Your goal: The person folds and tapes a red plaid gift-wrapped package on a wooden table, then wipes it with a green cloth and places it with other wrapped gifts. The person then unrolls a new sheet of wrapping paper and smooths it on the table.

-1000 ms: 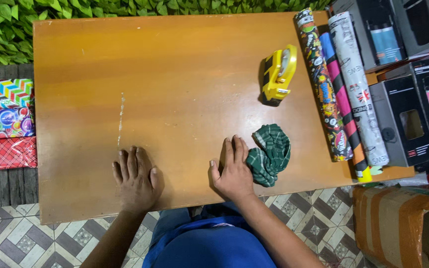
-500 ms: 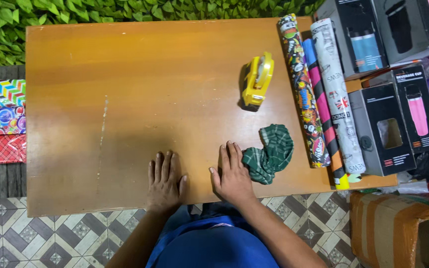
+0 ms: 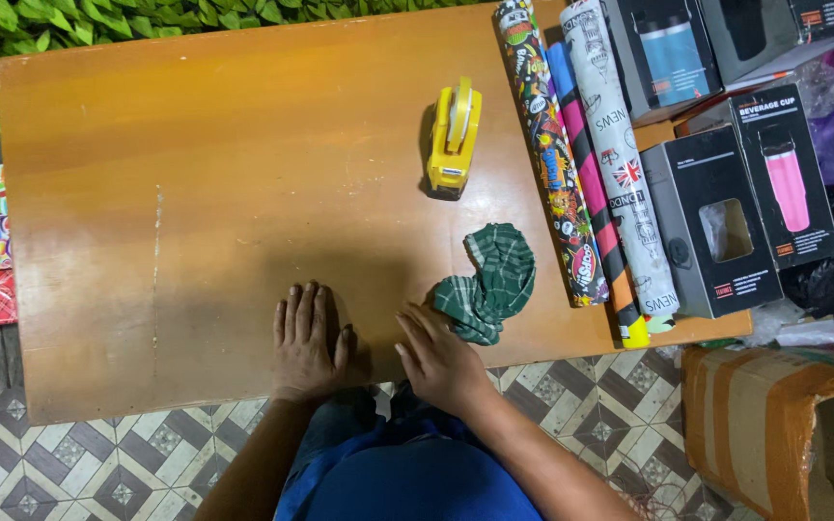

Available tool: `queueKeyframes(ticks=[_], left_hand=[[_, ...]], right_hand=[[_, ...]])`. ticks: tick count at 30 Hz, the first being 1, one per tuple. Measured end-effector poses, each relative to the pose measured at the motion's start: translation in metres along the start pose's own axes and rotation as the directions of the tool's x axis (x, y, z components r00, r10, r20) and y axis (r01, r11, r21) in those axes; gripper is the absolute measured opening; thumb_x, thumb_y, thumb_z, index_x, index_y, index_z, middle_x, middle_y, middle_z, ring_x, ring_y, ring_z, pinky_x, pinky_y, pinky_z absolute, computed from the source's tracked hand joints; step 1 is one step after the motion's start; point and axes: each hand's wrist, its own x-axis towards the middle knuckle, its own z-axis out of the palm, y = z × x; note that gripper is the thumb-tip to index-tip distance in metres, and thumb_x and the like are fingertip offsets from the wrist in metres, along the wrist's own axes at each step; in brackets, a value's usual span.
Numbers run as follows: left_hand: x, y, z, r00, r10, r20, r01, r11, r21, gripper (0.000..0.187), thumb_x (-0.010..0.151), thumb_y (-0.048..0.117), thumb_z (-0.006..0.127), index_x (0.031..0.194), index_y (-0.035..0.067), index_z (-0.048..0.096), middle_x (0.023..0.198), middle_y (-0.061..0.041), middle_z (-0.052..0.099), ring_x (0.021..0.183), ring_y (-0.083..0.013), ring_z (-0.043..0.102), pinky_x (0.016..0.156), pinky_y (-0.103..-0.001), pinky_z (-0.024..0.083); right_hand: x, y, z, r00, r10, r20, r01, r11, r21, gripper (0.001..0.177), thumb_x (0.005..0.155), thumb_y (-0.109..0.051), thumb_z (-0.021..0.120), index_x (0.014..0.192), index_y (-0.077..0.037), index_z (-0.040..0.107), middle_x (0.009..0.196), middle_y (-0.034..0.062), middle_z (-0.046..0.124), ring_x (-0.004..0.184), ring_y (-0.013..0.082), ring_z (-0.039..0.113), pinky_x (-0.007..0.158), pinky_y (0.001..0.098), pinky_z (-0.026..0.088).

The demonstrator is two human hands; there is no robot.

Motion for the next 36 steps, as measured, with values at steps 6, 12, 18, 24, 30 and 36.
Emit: queueKeyframes(ticks=[6,12,18,24,30,36], left_hand=[[0.002,0.002,-0.001,1.000,0.017,-0.004,-0.017,0.999,0.035,0.074,0.095,0.040,0.053,0.154,-0.002,0.037,0.161,-0.024,0.035,0.153,-0.0408,0.024,0.125,-0.055,0.015],[0.001,0.006,-0.007,1.000,-0.008,-0.004,0.008,0.999,-0.035,0.073,0.095,0.038,0.053,0.155,-0.001,0.038,0.162,-0.022,0.036,0.154,-0.0401,0.025,0.126,-0.054,0.016],[0.002,0.006,-0.012,1.000,0.001,-0.026,-0.002,0.998,-0.061,0.068,0.096,0.036,0.053,0.152,-0.002,0.042,0.161,-0.023,0.038,0.153,-0.0405,0.028,0.126,-0.054,0.019],[0.002,0.006,-0.014,0.999,-0.016,-0.036,0.013,0.996,-0.089,0.067,0.095,0.035,0.054,0.151,0.000,0.044,0.159,-0.022,0.041,0.152,-0.0407,0.031,0.125,-0.054,0.020],[0.001,0.003,-0.013,1.000,-0.015,-0.020,0.014,0.998,-0.064,0.067,0.095,0.035,0.054,0.152,0.000,0.044,0.159,-0.021,0.040,0.152,-0.0388,0.030,0.126,-0.053,0.020],[0.001,0.003,-0.011,0.999,0.004,-0.041,-0.005,1.000,-0.028,0.067,0.097,0.036,0.053,0.152,0.000,0.043,0.160,-0.021,0.039,0.153,-0.0385,0.030,0.126,-0.053,0.020]], right_hand=[[-0.022,0.047,-0.060,0.897,0.306,-0.320,-0.333,0.942,-0.032,0.017,0.097,-0.010,0.066,0.113,-0.005,0.069,0.107,0.0157,0.066,0.101,0.0329,0.066,0.086,0.0419,0.054],[-0.011,0.111,-0.126,0.806,0.316,-0.501,-0.493,0.826,-0.272,0.032,0.102,-0.016,0.072,0.126,0.003,0.065,0.125,0.0230,0.061,0.122,0.0399,0.058,0.103,0.0468,0.048],[0.003,0.114,-0.112,0.853,0.392,-0.345,-0.513,0.752,-0.414,0.056,0.088,-0.026,0.081,0.128,0.009,0.062,0.117,0.0267,0.059,0.113,0.0448,0.056,0.097,0.0506,0.047],[0.003,0.114,-0.092,0.864,0.374,-0.338,-0.491,0.777,-0.394,0.049,0.089,-0.017,0.074,0.128,0.008,0.058,0.119,0.0289,0.055,0.113,0.0460,0.055,0.096,0.0502,0.047],[0.004,0.120,-0.086,0.835,0.445,-0.323,-0.545,0.747,-0.380,0.044,0.091,-0.012,0.068,0.129,0.007,0.057,0.117,0.0276,0.056,0.113,0.0452,0.055,0.096,0.0507,0.047],[0.000,0.125,-0.083,0.844,0.409,-0.346,-0.528,0.746,-0.406,0.046,0.091,-0.012,0.067,0.131,0.009,0.056,0.118,0.0285,0.055,0.112,0.0454,0.055,0.096,0.0504,0.047]])
